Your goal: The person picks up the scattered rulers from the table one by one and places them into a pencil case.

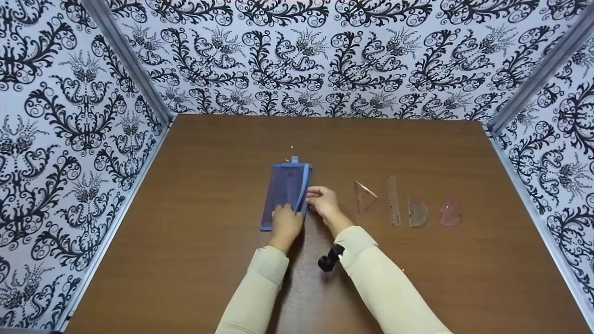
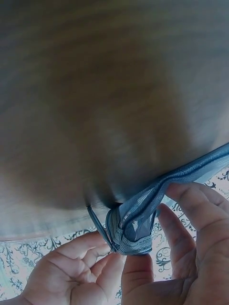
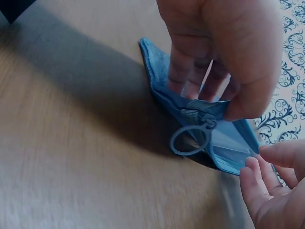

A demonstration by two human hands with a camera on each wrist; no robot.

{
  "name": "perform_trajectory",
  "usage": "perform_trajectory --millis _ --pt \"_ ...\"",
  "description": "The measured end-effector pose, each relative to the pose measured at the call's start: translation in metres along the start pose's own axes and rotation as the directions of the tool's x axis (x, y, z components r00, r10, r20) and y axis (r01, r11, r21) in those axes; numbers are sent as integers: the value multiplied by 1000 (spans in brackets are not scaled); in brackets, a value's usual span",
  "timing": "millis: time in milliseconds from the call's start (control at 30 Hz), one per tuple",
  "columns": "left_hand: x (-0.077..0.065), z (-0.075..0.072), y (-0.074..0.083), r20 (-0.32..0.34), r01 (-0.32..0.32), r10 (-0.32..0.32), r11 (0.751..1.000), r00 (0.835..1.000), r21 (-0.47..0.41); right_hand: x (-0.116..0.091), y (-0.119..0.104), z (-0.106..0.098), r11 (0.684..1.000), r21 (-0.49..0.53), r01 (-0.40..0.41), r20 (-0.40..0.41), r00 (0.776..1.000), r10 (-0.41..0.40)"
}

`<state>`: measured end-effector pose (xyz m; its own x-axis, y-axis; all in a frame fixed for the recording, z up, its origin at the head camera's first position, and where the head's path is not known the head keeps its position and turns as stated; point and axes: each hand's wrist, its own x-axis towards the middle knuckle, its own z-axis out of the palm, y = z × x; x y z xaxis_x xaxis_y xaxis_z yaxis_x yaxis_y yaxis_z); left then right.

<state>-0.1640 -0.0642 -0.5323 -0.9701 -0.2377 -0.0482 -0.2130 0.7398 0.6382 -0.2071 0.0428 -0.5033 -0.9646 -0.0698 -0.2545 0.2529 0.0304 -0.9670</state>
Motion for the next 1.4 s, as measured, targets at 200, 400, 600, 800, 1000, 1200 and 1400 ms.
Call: perform_trajectory --millis 200,400,600,800,1000,1200,1400 --pt "0 0 -1 -23 -9 9 1000 1000 17 23 23 -7 997 -58 52 -43 998 -55" --pt "0 0 -2 -45 -19 20 1000 999 12 23 23 -14 984 -130 125 -54 990 -133" --pt "0 -1 -2 -44 -14 13 1000 999 -6 22 21 -21 965 -190 180 -45 980 -192" --pt "0 -3 -2 -16 12 -13 1000 1000 -13 21 19 -27 909 -306 282 10 956 -294" --pt "0 -4 -1 29 37 -37 999 999 -10 18 17 -34 859 -377 346 72 936 -345" --pt "1 -2 -2 52 46 -44 998 998 -42 13 13 -43 783 -498 371 120 924 -362" --pt "1 -1 -2 47 41 -39 998 998 -41 10 7 -49 620 -673 403 160 898 -410"
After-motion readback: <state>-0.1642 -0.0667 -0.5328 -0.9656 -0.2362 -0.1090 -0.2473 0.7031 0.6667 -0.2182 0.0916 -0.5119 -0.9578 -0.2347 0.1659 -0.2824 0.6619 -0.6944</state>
